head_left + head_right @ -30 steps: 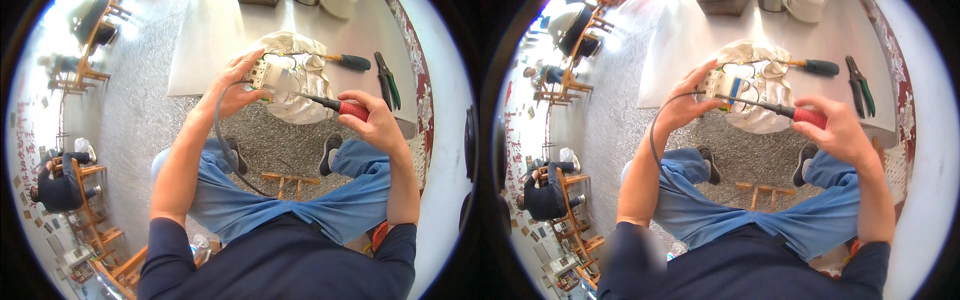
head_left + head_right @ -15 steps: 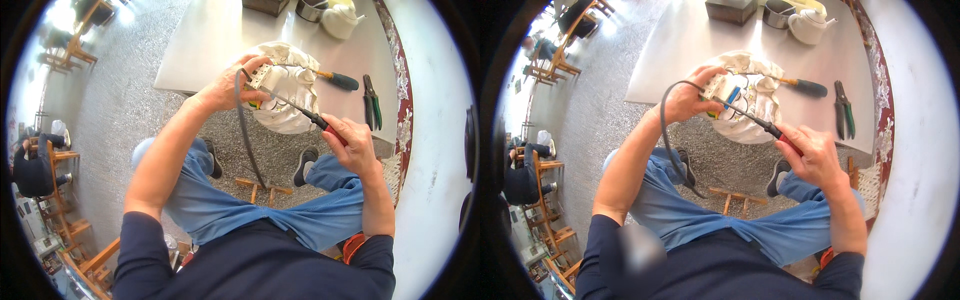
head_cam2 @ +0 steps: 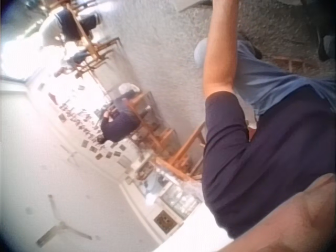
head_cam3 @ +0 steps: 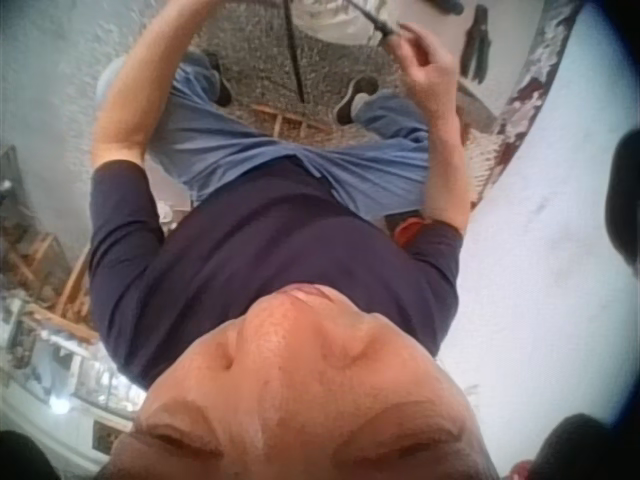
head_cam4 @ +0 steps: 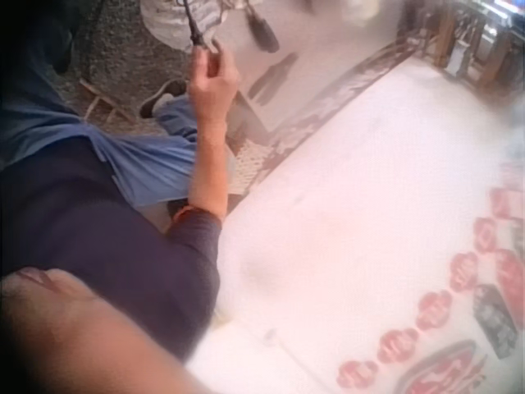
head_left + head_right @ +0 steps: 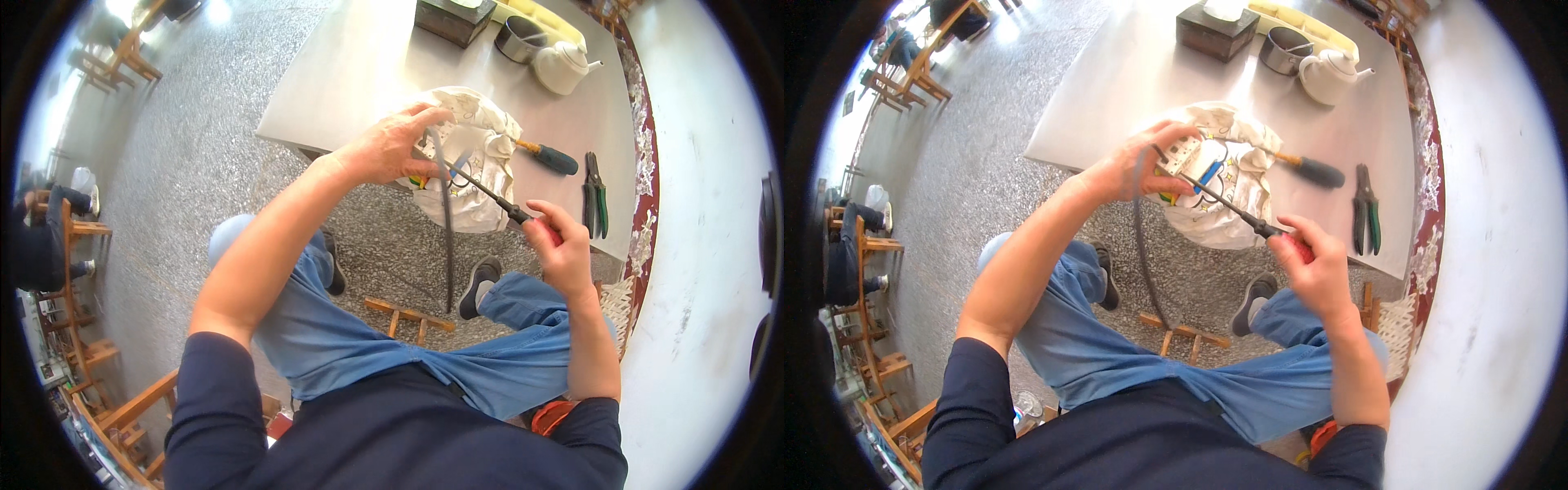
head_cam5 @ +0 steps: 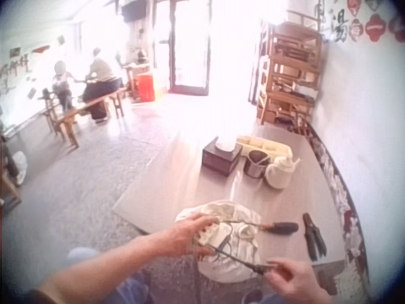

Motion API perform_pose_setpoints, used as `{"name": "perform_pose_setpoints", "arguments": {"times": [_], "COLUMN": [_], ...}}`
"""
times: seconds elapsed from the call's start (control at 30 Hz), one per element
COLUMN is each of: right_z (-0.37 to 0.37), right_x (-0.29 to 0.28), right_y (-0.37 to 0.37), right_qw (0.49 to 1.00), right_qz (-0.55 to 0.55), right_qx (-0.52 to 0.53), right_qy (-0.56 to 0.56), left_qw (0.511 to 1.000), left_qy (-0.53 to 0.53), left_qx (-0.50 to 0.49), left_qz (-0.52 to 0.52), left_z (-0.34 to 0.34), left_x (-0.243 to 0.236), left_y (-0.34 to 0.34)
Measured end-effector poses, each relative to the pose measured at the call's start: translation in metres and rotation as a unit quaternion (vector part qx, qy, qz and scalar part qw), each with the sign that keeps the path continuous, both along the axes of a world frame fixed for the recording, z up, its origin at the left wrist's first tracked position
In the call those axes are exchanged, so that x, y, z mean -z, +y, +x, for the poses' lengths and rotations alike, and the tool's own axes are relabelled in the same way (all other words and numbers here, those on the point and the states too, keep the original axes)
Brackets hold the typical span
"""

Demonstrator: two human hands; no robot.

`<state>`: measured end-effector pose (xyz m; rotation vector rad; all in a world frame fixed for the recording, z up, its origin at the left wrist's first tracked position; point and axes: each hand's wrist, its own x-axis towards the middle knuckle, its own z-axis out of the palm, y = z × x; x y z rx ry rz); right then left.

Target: The person sits cross-legged on a chair and uses a screwdriver to adjust screws on a small white electrical component. They then walk to a storage area, retrieve a black cable with pliers, and return to the table to connect the cable to the component.

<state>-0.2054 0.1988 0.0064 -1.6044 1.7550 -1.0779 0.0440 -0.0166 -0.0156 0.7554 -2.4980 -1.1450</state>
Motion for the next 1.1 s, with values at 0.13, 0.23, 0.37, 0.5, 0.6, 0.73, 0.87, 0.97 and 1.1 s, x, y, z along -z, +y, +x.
{"name": "perform_pose_setpoints", "arguments": {"times": [0.13,0.23,0.37,0.5,0.6,0.73,0.87,0.97,1.1], "right_z": [0.011,0.008,-0.002,-0.004,-0.012,-0.009,-0.004,0.007,0.002], "right_x": [-0.008,-0.010,-0.002,-0.019,-0.004,0.002,0.004,-0.005,-0.003], "right_y": [-0.001,0.000,0.001,-0.002,-0.006,-0.004,-0.005,-0.005,-0.004], "right_qw": [0.962,0.980,0.998,0.904,0.780,0.905,0.998,0.979,0.990], "right_qz": [-0.112,-0.058,0.008,0.266,0.354,0.261,0.035,-0.059,-0.024], "right_qx": [-0.083,-0.080,-0.066,0.022,0.005,0.010,-0.040,-0.070,-0.063], "right_qy": [0.235,0.173,0.008,-0.333,-0.516,-0.336,0.022,0.183,0.124], "left_qw": [0.999,0.999,0.999,0.999,0.998,0.999,1.000,1.000,0.999], "left_qy": [-0.002,-0.022,-0.023,-0.046,-0.055,-0.009,-0.005,0.003,-0.029], "left_qx": [-0.005,-0.010,-0.009,-0.012,-0.018,0.000,0.007,-0.001,0.008], "left_qz": [-0.032,-0.024,-0.025,-0.011,-0.014,-0.042,0.000,0.016,0.012], "left_z": [0.001,-0.002,-0.005,-0.008,-0.006,-0.004,-0.003,0.000,-0.002], "left_x": [0.003,-0.002,-0.001,-0.009,-0.009,0.001,0.003,0.010,0.000], "left_y": [0.001,0.003,0.006,0.009,0.010,0.003,-0.001,-0.004,-0.005]}}
